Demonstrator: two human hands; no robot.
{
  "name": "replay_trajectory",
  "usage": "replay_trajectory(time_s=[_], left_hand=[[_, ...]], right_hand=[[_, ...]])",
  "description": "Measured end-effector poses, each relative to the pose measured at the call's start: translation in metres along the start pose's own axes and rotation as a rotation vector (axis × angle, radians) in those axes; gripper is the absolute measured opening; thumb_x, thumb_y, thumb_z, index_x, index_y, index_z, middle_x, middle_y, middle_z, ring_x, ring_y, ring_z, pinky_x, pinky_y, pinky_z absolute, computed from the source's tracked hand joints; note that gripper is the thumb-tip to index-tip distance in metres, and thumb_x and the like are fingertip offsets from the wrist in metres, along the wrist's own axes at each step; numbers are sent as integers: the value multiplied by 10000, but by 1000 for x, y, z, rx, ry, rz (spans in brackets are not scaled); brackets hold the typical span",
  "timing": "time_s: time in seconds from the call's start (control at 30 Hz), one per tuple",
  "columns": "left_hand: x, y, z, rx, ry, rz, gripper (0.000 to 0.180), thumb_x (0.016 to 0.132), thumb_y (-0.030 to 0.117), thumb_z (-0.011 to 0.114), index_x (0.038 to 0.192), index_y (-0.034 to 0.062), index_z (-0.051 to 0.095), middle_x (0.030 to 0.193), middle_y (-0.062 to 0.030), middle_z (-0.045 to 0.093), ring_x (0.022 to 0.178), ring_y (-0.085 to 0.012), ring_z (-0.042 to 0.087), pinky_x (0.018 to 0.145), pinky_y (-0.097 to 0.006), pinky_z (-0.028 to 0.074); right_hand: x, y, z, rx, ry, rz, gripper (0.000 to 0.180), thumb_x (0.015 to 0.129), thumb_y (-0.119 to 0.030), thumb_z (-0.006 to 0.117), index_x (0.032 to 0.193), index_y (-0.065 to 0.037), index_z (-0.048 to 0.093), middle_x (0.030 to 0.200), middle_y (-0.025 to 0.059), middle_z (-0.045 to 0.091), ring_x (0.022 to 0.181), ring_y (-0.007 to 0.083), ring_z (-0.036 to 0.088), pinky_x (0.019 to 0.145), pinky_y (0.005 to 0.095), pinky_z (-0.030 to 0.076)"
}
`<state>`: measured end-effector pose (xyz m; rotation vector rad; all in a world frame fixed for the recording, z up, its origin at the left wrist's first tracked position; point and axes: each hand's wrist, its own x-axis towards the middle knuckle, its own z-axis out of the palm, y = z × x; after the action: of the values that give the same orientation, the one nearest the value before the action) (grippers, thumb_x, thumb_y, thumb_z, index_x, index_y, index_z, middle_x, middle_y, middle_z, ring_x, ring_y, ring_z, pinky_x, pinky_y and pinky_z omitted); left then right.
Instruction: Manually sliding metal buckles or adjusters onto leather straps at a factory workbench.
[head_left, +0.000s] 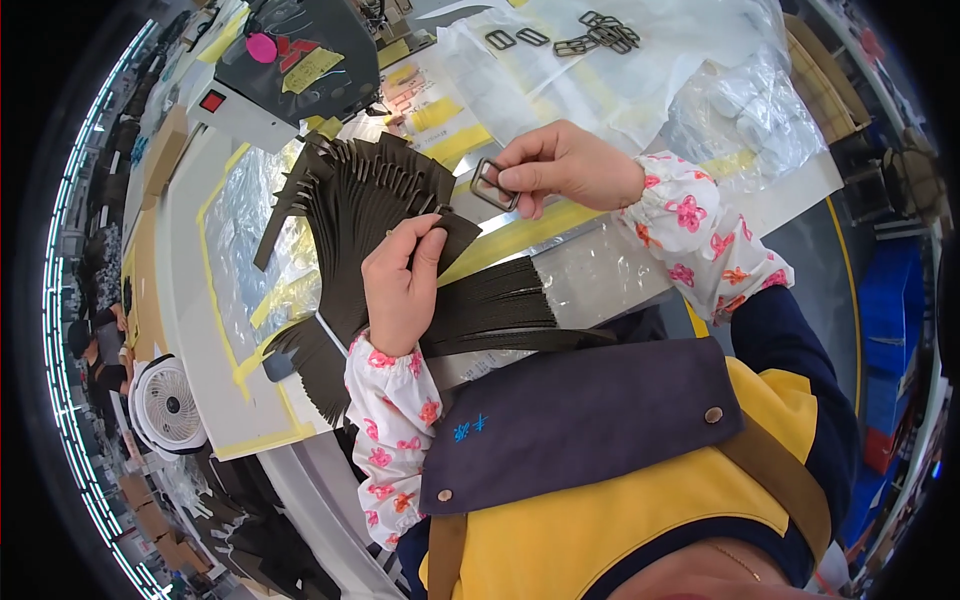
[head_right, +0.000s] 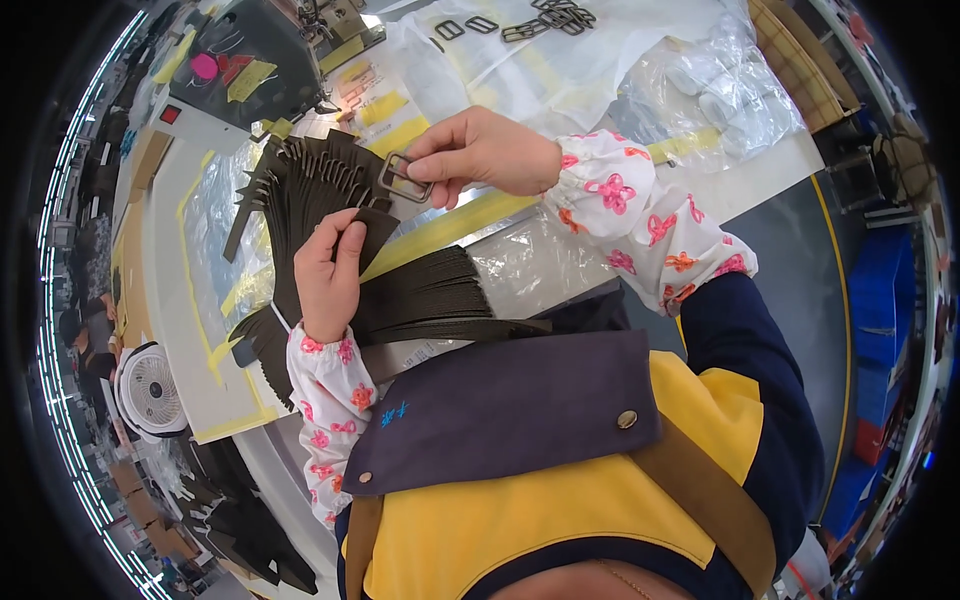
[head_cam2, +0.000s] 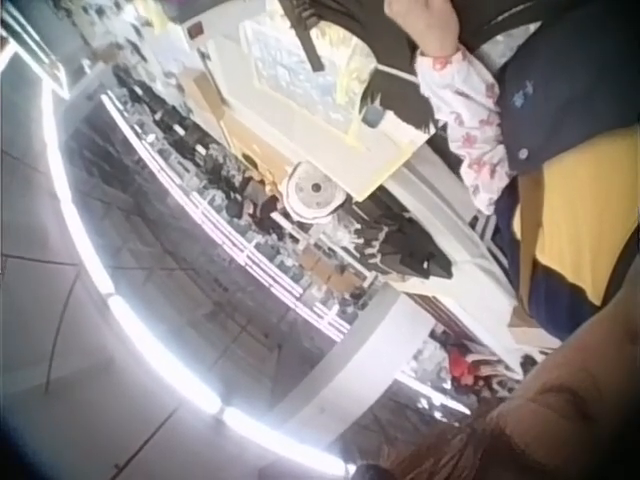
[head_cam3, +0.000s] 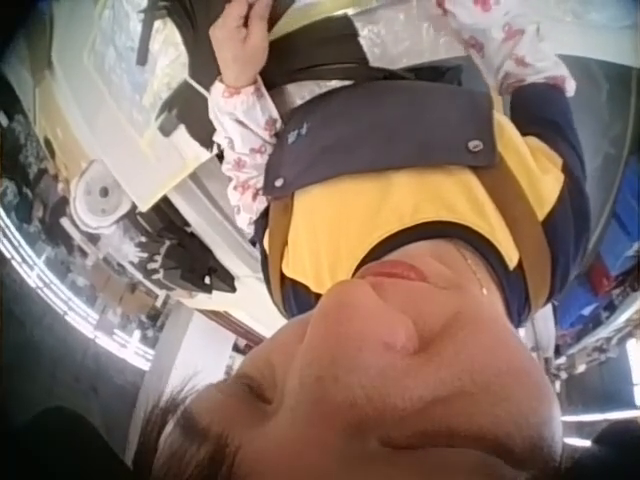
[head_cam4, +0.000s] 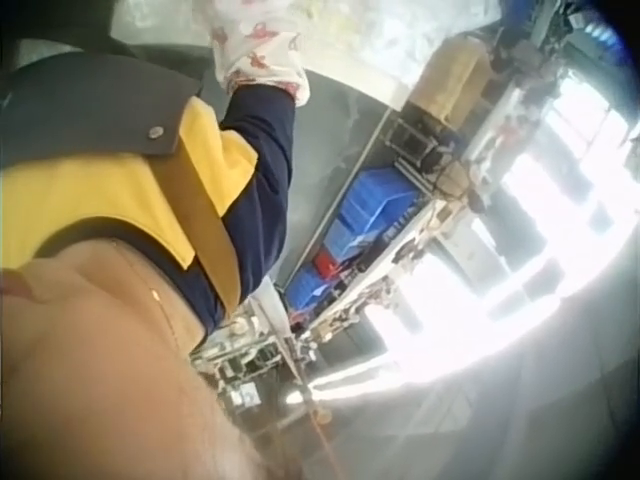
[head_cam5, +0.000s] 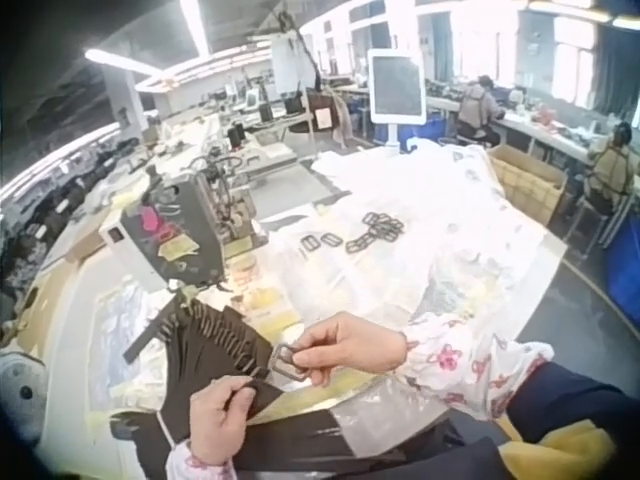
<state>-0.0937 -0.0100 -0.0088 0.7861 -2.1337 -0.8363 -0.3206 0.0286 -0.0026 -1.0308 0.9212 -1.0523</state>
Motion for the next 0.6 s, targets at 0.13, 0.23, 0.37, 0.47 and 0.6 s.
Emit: replay_trajectory(time_s=[0.13,0.23,0.37,0.47,0.6], left_hand=[[-3,-2,1,4,64,-11,122,859,97,521,906,-5,569,694,-89,556,582,-156,507,560,-242,405],[-6,-4,7,1,143,-22,135,884,102,476,917,5,563,688,-84,549,579,-152,502,561,-232,398],[-10,-4,4,-367,250,-124,178,909,112,416,933,17,564,700,-84,552,603,-155,513,596,-222,394],[-9,-1,-7,-100,158,60,105,824,50,532,912,32,586,773,-79,565,705,-191,533,647,-260,413],[-11,6,-17,130,139,201,147,714,14,640,848,33,584,805,-70,565,812,-207,520,681,-287,415]], right_hand=[[13,22,26,205,-33,-8,202,827,-132,589,927,42,561,757,55,589,569,102,570,515,207,474],[20,37,43,299,-32,38,142,849,-104,549,914,21,539,747,42,571,546,94,558,480,203,453],[22,37,61,-47,-33,48,118,872,-99,503,912,10,518,730,35,560,526,83,556,453,193,447],[27,30,59,-49,-23,22,120,869,-87,500,927,15,521,735,40,565,527,79,554,460,188,448],[31,28,62,-246,12,-35,131,843,-94,543,922,10,534,725,47,579,533,88,560,476,194,455]])
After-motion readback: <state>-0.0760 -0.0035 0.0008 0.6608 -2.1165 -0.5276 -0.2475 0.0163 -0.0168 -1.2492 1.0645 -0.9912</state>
